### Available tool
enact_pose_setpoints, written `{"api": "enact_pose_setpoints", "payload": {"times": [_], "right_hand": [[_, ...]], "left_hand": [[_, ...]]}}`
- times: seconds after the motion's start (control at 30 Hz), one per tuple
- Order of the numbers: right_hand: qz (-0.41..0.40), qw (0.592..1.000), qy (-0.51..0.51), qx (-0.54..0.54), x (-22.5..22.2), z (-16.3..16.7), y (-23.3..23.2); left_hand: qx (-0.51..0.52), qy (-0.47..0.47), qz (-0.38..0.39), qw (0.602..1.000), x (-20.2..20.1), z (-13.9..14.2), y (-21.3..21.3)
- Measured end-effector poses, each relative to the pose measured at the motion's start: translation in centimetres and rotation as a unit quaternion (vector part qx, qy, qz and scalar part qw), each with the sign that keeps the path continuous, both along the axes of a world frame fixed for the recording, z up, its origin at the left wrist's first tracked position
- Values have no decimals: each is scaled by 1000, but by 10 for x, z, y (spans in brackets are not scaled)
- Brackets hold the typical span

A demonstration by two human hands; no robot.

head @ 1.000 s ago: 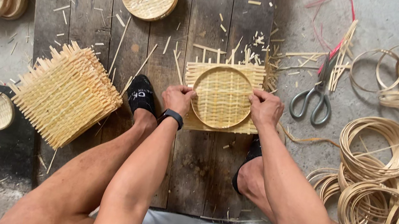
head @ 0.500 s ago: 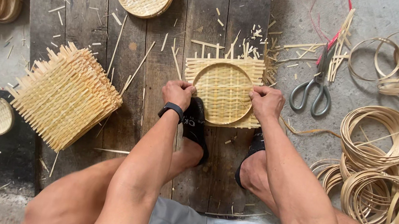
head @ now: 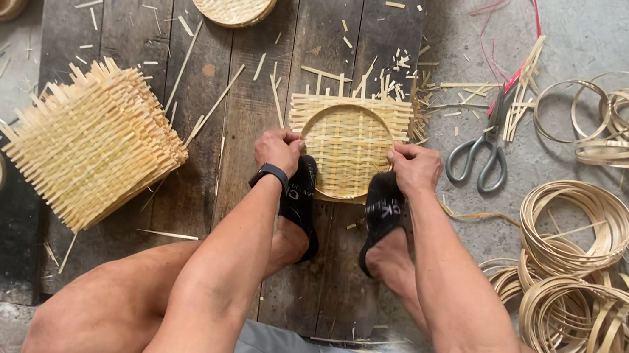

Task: The person assembles small round bamboo bowls by placing a circular bamboo ring over a square woven mat, pressing it into shape with a wooden block, and trimming the excess mat with shears. The process is repeated for multiple units.

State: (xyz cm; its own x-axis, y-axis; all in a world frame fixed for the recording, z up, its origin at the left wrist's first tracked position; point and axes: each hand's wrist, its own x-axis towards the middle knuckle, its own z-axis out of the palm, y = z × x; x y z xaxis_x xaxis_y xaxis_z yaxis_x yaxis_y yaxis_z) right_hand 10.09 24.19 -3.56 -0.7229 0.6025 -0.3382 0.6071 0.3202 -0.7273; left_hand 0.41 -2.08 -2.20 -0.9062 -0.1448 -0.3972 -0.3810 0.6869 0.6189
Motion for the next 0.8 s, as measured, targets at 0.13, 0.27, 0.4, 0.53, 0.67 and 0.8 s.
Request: {"api": "enact_pose_setpoints", "payload": {"times": [0.13,0.27,0.4,0.53,0.67,0.8], "right_hand": [[25,999,0,-36,-6,-7,14],[54,994,5,-96,-11,-2,25],[63,976,113,176,-4,20,-12],[-142,934,-133,-299,32,30,-98],[-232,874,-114,-411,49,-1,-138],[-213,914,-107,-330,54,-36,-147]], "left_hand": [[7,-20,-10,1000,-9,-4,-2],[45,-54,-33,997,-21,4,-5],[-81,-102,-169,977,-36,15,4],[-70,163,-352,919,-55,9,41],[32,236,-377,895,-60,-13,60],[89,147,-294,940,-60,-31,61]]}}
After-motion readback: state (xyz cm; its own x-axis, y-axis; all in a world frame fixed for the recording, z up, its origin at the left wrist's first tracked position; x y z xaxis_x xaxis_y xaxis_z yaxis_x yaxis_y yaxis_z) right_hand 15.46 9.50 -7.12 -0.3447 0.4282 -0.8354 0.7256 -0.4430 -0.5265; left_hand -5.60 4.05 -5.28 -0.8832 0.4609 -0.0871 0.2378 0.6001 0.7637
